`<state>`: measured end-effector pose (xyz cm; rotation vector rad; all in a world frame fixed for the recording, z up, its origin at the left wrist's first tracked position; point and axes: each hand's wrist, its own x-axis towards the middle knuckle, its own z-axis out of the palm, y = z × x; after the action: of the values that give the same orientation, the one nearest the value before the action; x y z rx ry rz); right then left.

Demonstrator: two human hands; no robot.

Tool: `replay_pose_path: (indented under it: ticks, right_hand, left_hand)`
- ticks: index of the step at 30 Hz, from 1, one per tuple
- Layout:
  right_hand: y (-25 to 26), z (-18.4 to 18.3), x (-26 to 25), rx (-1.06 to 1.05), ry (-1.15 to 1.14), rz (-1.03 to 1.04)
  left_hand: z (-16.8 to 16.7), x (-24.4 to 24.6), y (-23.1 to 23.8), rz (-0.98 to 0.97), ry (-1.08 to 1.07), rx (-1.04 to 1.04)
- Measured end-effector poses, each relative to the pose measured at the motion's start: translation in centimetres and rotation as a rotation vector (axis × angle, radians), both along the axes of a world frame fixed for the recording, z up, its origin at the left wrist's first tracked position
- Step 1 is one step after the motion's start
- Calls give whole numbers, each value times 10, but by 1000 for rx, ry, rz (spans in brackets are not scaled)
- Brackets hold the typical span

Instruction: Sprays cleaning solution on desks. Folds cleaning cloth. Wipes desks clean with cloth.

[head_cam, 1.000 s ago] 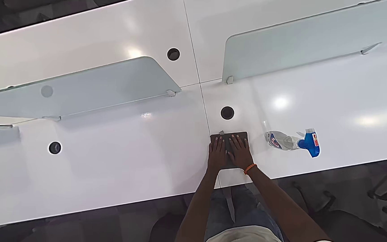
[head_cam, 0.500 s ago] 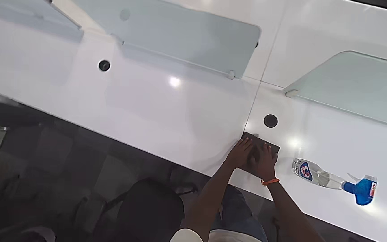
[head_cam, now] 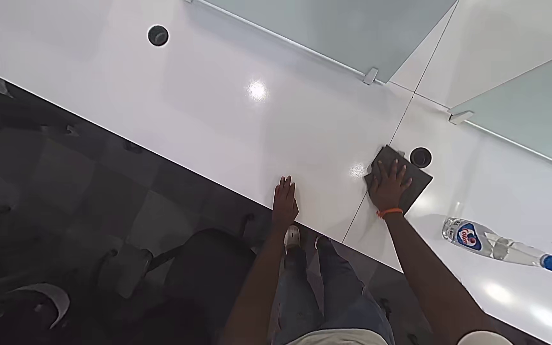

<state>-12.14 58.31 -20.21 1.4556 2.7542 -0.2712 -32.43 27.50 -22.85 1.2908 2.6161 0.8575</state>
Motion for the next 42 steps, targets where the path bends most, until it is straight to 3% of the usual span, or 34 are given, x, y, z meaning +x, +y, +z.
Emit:
replay_pose_path:
  ticks: [4,7,16,18,22,26,30,37,42]
  right_hand:
    - [13,-7,-32,9,60,-170]
    - [-12,-11,-24,-4,74,-154]
    - [-205,-2,64,-18,23,70]
    - [-234,-2,57,-43,-3,168]
    - [-257,2,-6,-107,-23,415]
    - [-261,6,-80,-237,-159,569]
    - [-254,3,-106,-254,-128,631]
    - [-216,-3,-167,-267,81,721]
    - [-168,0,-162,-187,130,666]
  left_hand:
    - [-3,-17,6,-86,2,-36]
    - [-5,-18,2,-114,14,10]
    - [-3,-22,0,-119,-59,134]
    - [-3,-21,0,-124,-70,147]
    - [-2,-22,-1,-130,-103,205]
    - [2,-30,-6,-161,-290,322]
    - [11,-36,-13,-105,-421,414]
    - [16,-41,-26,-72,-292,340]
    - [21,-35,-29,-106,-196,254]
